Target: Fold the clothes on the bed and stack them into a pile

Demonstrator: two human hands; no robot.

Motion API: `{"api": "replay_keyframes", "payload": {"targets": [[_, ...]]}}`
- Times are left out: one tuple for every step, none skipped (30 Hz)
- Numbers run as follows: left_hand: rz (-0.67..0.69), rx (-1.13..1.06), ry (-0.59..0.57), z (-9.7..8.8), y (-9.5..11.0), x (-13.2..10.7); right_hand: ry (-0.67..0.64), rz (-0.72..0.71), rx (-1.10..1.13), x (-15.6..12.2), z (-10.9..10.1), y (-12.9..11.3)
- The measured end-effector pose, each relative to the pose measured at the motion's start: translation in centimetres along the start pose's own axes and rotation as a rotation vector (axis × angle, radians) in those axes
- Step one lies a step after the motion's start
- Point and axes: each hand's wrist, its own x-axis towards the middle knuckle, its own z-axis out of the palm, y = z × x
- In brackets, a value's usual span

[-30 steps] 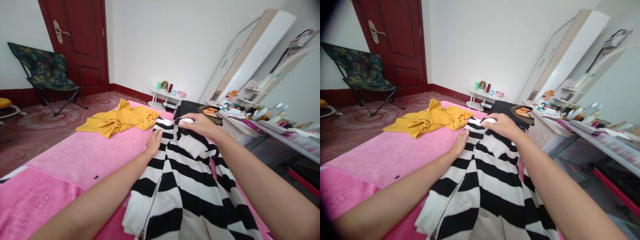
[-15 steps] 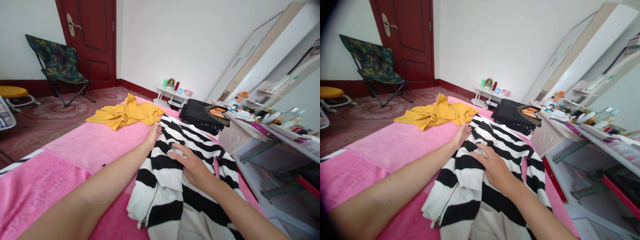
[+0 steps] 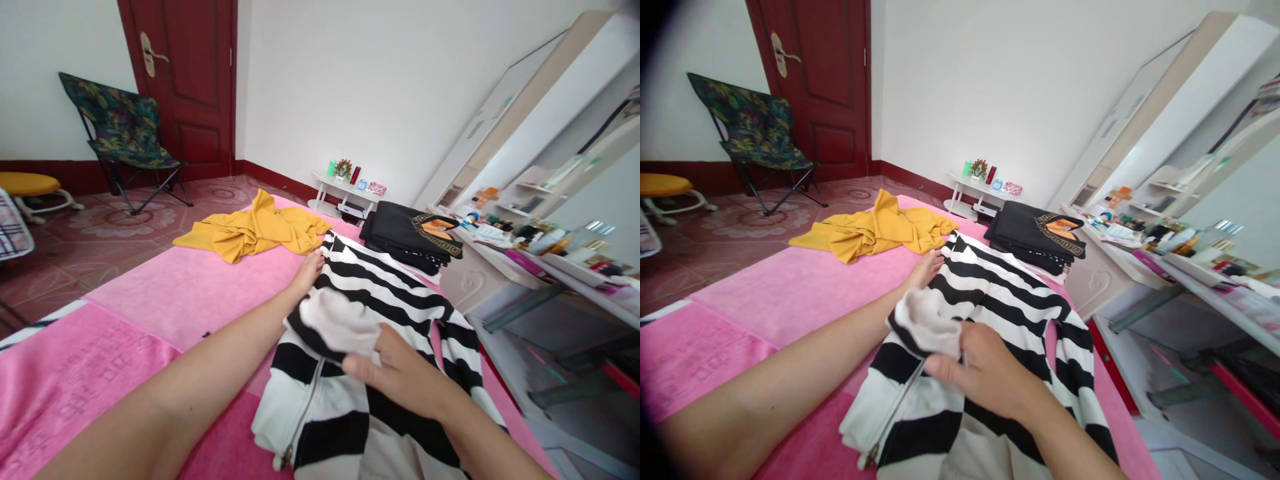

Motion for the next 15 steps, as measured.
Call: {"api": "replay_keyframes", "payload": {"targets": [[0.002,0.033,0.003,0.0,0.0,-0.1,-0.156,0.003,-0.004,-0.1,-0.1,0.0],[0.008,0.065,0.004,0.0,0.1,-0.3,-0.263,0.019,0.005,0.0,-0.4,0.3],[0.020,0.097,0.004,0.0,0.1,-0.5,-0.299,0.045,0.030,0.3,-0.7,0.7],[0.028,0.135,0.003,0.0,0.2,-0.6,-0.271,0.079,0.062,0.7,-1.0,1.5],[0.032,0.176,0.002,0.1,0.3,-0.6,-0.194,0.116,0.081,1.2,-1.4,2.4],[0.035,0.216,-0.002,0.1,0.4,-0.5,-0.083,0.146,0.078,1.7,-1.6,3.6],[0.036,0.256,-0.010,0.2,0.6,-0.2,0.049,0.169,0.051,2.3,-1.7,4.9],[0.037,0.297,-0.021,0.3,0.9,0.3,0.184,0.182,0.007,2.8,-1.7,6.3],[0.036,0.337,-0.034,0.4,1.1,1.0,0.304,0.191,-0.041,3.1,-1.4,7.7],[0.032,0.373,-0.047,0.6,1.4,1.8,0.386,0.192,-0.075,3.4,-1.0,9.0],[0.025,0.404,-0.059,0.9,1.7,2.8,0.431,0.180,-0.092,3.5,-0.4,10.1],[0.014,0.428,-0.070,1.2,1.9,3.9,0.444,0.154,-0.099,3.5,0.2,11.1],[-0.002,0.446,-0.079,1.5,2.0,5.1,0.440,0.118,-0.108,3.4,0.8,11.8],[-0.022,0.455,-0.086,1.9,2.0,6.3,0.433,0.076,-0.120,3.3,1.4,12.2],[-0.042,0.454,-0.093,2.3,2.0,7.4,0.429,0.035,-0.137,3.1,1.8,12.5]]}}
